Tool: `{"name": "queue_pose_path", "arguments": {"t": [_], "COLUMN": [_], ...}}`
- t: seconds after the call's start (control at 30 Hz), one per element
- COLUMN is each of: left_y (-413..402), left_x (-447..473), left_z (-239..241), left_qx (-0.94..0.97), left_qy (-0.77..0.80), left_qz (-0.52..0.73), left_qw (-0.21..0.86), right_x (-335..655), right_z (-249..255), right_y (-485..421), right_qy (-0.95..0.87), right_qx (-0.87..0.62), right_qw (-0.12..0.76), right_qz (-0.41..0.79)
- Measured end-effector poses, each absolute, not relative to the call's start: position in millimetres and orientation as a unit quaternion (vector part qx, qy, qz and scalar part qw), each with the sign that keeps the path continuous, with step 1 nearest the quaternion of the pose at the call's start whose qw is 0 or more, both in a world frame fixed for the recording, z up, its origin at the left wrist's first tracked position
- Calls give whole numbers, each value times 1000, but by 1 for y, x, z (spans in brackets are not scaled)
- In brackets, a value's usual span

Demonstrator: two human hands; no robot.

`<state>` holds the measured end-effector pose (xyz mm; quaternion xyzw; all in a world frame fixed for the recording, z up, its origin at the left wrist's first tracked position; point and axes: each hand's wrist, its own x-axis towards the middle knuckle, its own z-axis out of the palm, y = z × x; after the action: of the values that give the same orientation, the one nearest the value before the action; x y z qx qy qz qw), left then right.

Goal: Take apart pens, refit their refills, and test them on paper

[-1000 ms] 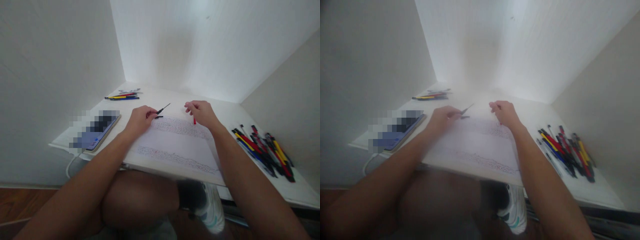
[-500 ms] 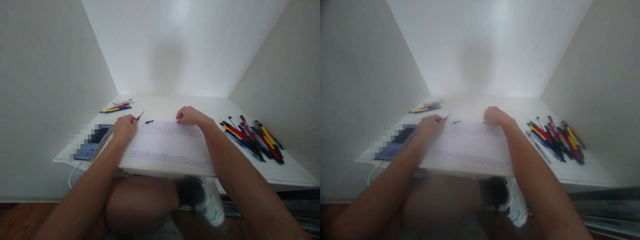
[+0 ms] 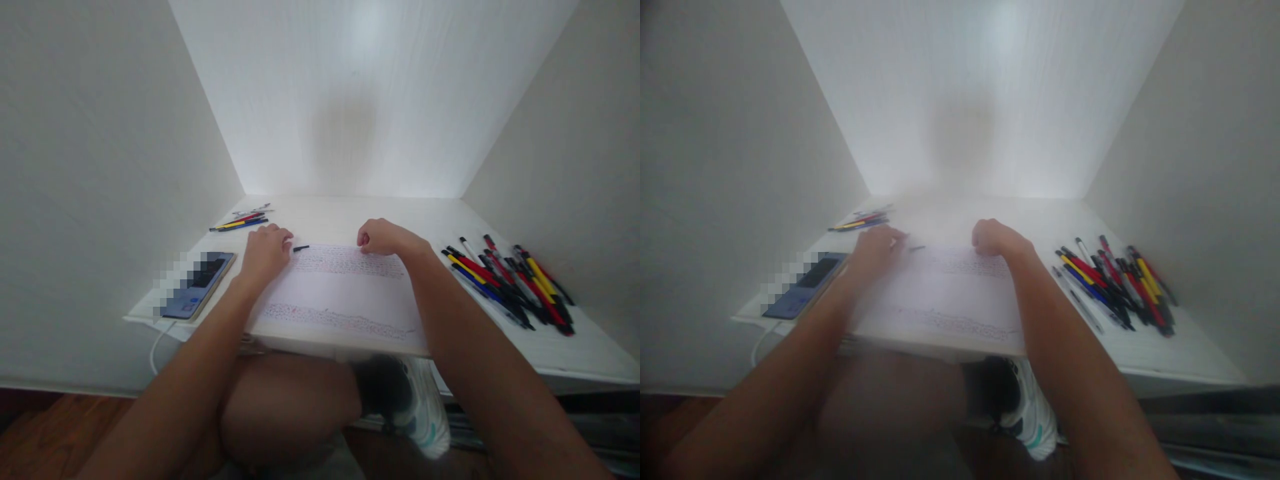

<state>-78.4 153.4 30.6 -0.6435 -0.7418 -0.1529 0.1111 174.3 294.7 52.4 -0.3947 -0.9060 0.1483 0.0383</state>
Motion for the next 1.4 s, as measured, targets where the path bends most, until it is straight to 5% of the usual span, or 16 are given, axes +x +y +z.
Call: {"name": "queue_pose_path", "arguments": {"t": [0.63,0.93,1.2,1.4], "left_y": [201,186,185,190], "left_x": [-45,-37,-34,-42], "left_z": [9,9,10,8], "left_qx": [-765,-764,-723,-710], "left_qy": [-628,-631,-605,-585], "left_qz": [-123,-112,-333,-391], "left_qw": [69,80,-29,-23], "right_x": [160,150,131,127], "right_z": [55,51,39,31], "right_y": [281,273,254,252], "right_qy": [-926,-926,-937,-918], "right_qx": [-356,-343,-274,-293], "right_qw": [-69,-35,125,163], "right_qz": [107,151,177,210]}}
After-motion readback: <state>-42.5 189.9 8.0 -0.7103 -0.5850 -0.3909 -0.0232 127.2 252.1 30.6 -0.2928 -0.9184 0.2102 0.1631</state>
